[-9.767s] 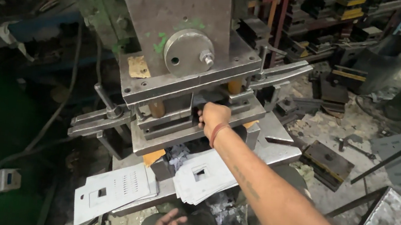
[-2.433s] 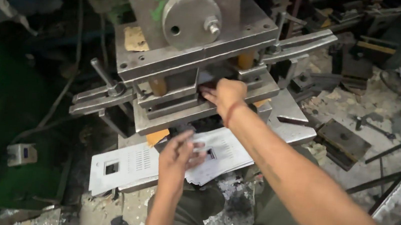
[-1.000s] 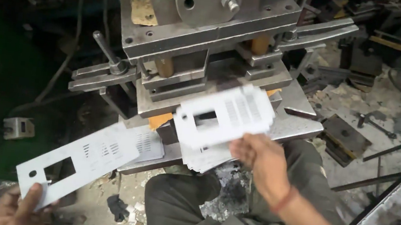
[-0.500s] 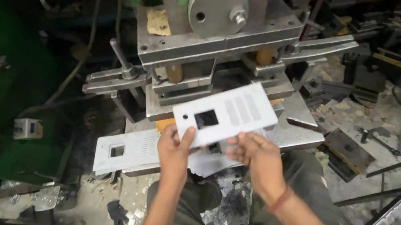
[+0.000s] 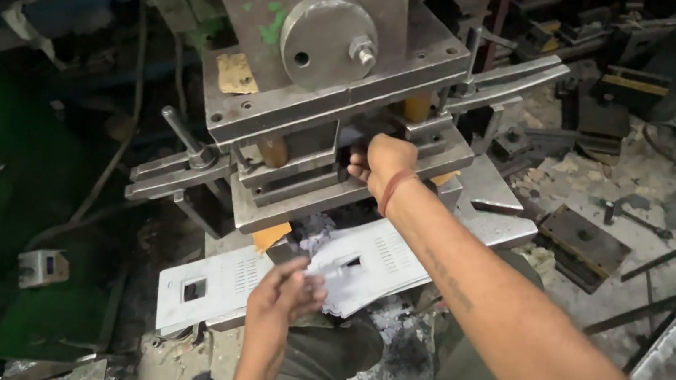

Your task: Operating a stamping press to process white rectangular panels and stacking the finished parts.

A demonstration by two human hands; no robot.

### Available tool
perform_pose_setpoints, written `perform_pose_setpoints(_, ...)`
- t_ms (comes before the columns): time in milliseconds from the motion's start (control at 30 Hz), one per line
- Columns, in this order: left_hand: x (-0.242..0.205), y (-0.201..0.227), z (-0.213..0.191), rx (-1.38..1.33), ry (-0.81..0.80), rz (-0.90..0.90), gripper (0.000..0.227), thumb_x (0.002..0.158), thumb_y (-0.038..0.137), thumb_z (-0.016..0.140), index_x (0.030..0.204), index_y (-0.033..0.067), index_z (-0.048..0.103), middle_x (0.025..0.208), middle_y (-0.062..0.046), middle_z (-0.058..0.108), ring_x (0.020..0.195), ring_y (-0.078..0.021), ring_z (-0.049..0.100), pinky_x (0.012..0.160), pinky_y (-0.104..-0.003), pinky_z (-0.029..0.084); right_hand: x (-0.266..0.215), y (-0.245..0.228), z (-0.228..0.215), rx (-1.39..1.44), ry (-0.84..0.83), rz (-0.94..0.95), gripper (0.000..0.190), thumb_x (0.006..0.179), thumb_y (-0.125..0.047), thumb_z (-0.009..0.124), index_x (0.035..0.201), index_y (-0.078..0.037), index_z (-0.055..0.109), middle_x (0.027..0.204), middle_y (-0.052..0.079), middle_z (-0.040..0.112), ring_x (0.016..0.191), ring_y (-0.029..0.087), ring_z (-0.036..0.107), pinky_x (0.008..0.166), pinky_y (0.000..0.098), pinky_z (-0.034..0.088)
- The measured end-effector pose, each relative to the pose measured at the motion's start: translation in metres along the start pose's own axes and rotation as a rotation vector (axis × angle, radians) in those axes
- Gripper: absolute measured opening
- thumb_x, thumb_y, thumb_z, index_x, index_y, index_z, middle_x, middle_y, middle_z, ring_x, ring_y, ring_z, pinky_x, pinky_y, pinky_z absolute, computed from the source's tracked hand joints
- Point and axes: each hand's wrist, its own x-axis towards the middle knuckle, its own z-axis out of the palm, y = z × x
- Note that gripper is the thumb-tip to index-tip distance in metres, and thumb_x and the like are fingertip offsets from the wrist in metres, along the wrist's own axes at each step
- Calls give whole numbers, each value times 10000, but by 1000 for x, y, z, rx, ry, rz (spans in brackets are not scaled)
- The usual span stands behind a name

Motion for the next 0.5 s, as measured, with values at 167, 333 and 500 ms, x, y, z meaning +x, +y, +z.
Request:
perform_pose_setpoints(167,-21,-40,-29,-15,140,-156,375,1018,75,531,1362,-22,646,1031,-244,775,887,-315,742,814,-404,614,-8,6,11,-128,124,-36,280,911,-41,468,711,19,654,618,120,614,426,175,475,376,313,433)
perform_pose_setpoints(333,-18,-59,-57,-110,107,-95,361,981,-23,524,1320,-72,641,1066,-286,767,910,-375,738,878,-500,621,-15,6,11,-164,58,-67,245,891,33,421,795,34,646,627,117,605,421,163,459,337,310,372)
perform_pose_setpoints(500,12,-48,-122,140,308,329,297,962,49,618,1224,-84,663,995,-161,757,860,-219,717,802,-302,547,14,18,3,-207,-25,-95,246,926,-2,433,799,27,641,660,125,613,430,174,470,358,323,452)
